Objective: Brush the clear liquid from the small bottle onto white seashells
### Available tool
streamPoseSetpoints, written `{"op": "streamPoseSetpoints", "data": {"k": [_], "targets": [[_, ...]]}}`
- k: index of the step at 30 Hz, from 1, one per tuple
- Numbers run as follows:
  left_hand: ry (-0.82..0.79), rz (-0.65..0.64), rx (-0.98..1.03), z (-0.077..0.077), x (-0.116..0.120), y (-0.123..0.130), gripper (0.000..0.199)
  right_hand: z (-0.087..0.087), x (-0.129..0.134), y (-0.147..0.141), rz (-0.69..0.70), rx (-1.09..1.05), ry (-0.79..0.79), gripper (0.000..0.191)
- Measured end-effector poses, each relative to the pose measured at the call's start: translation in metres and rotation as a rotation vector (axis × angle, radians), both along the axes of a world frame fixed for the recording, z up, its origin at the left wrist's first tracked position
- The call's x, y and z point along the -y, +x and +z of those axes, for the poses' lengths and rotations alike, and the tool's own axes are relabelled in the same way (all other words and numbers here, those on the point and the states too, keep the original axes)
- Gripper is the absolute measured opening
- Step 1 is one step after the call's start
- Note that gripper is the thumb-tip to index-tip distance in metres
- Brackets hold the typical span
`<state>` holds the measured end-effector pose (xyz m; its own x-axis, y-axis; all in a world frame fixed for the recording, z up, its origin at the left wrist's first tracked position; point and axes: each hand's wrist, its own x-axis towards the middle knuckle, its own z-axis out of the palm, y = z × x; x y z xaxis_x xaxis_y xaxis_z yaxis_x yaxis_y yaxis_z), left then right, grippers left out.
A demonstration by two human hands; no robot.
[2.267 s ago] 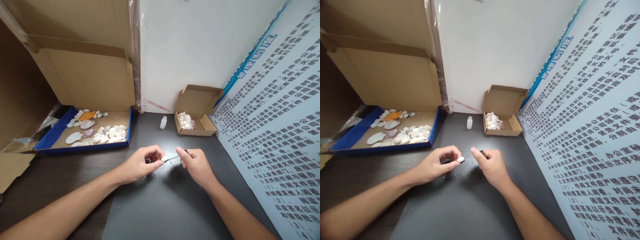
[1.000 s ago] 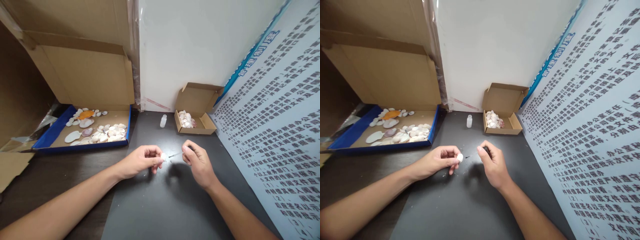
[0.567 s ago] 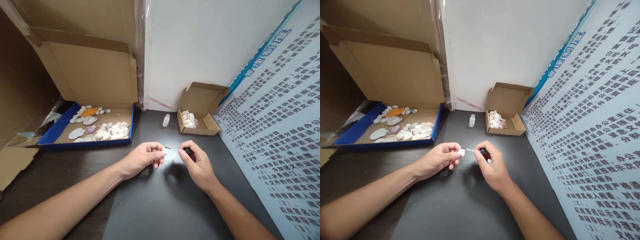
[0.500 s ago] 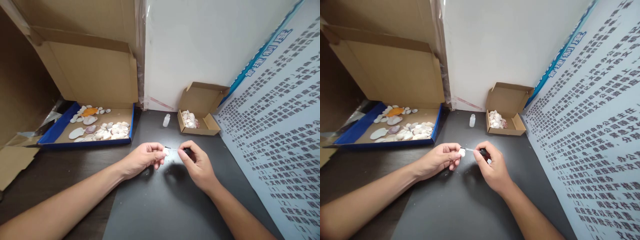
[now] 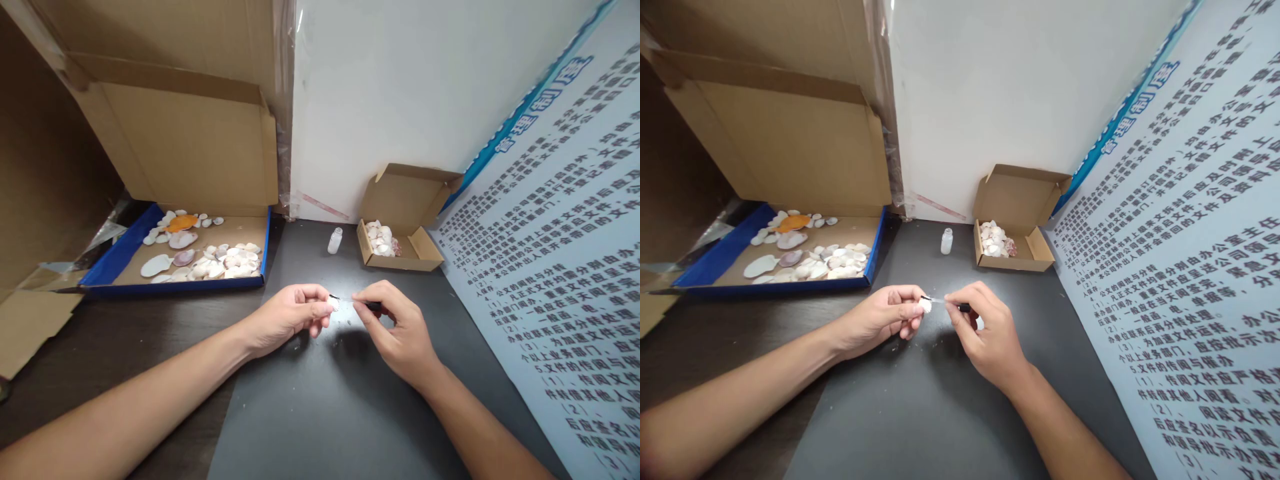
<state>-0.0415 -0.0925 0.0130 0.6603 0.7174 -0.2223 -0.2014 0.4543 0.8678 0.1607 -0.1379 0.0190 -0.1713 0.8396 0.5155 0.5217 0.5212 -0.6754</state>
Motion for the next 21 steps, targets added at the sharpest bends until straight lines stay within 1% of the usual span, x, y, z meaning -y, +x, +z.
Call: {"op": "streamPoseSetpoints", "data": {"k": [5,10,15,17,21], "targets": [[-0.004,0.019,0.019,0.0011,-0.0009,-0.0014,0.027,-0.0014,-0.0034,0.0024,-0.012,0.005,-0.013,0.009],[0.056,0.041,-0.006,-0.0007,-0.0017,-0.0015,0.028,-0.0012,-0.0039,0.0037,-0.078,-0.020,0.016,0.009],[0.097,0.068,-0.014,-0.0032,-0.0017,-0.0005,0.029,-0.0009,-0.0011,0.0006,-0.051,-0.023,0.003,0.008],[0.142,0.066,-0.026,-0.0046,-0.0019,-0.0003,0.029,-0.0012,0.0001,-0.0012,-0.036,-0.014,-0.006,0.009],[0.290,0.063,-0.092,-0.0059,-0.0022,0.0000,0.028,-0.0004,0.0009,-0.0017,-0.038,0.021,-0.058,0.009]]}}
